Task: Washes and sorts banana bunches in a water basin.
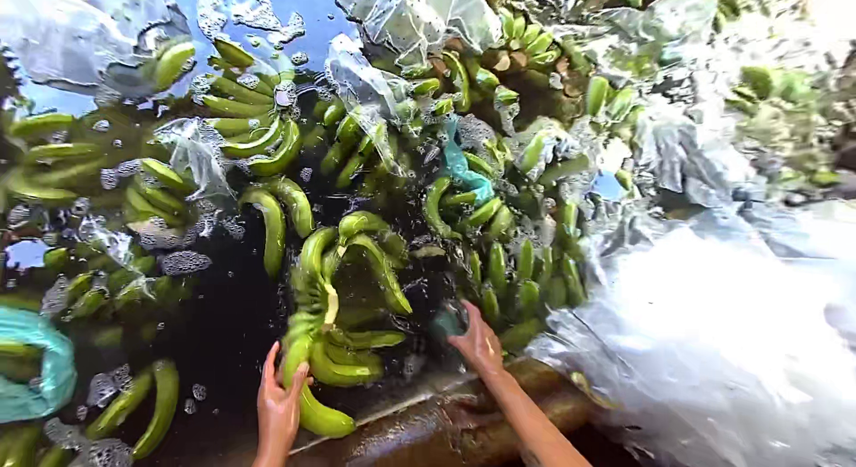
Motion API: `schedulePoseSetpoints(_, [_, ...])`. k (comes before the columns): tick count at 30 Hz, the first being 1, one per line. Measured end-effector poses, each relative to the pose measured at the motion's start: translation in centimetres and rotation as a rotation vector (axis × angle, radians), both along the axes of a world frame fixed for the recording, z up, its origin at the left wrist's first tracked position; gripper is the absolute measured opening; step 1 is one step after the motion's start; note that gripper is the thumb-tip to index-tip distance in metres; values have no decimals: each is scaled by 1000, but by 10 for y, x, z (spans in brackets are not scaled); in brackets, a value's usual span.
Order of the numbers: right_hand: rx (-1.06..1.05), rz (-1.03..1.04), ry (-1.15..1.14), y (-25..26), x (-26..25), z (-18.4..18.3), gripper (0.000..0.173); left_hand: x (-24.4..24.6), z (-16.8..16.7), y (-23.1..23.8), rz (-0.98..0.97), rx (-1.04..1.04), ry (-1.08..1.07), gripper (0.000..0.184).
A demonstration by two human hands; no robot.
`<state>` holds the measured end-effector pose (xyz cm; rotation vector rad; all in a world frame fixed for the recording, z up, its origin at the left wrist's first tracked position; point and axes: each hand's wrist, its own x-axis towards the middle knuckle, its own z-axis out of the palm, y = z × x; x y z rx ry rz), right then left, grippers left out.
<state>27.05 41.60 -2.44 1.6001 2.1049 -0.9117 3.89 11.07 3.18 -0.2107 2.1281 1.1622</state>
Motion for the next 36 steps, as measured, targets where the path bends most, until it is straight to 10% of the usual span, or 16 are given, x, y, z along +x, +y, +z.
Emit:
schedulePoseSetpoints(4, [-146, -263, 696, -35, -48, 37, 92, -36, -36, -1, 85, 117, -134, 80])
schedulePoseSetpoints(8, [-488, -209, 867, -84, -132, 26, 84, -74, -80, 51, 314, 335, -351, 62])
schedulePoseSetpoints(16, [-495, 79, 190, -61, -245, -42, 64, -80, -101, 85, 368, -43, -243, 63])
schedulePoseSetpoints(21, [-434, -97, 331, -98, -238, -55, 47, -88, -92, 90, 298, -128, -52, 55])
schedulePoseSetpoints(28, [-28, 633, -79, -38, -211, -35, 53, -41, -44, 36, 675, 135, -55, 78])
schedulePoseSetpoints(30, [197, 562, 8, 10, -188, -28, 49, -26, -40, 6, 473, 135, 113, 97])
schedulePoseSetpoints(33, [429, 501, 208, 85, -153, -8, 51, -26, -42, -49, -468, -63, 762, 98])
schedulePoseSetpoints(36, [358, 386, 317, 99, -96, 3, 63, -47, -63, -48, -1193, -4, 750, 80])
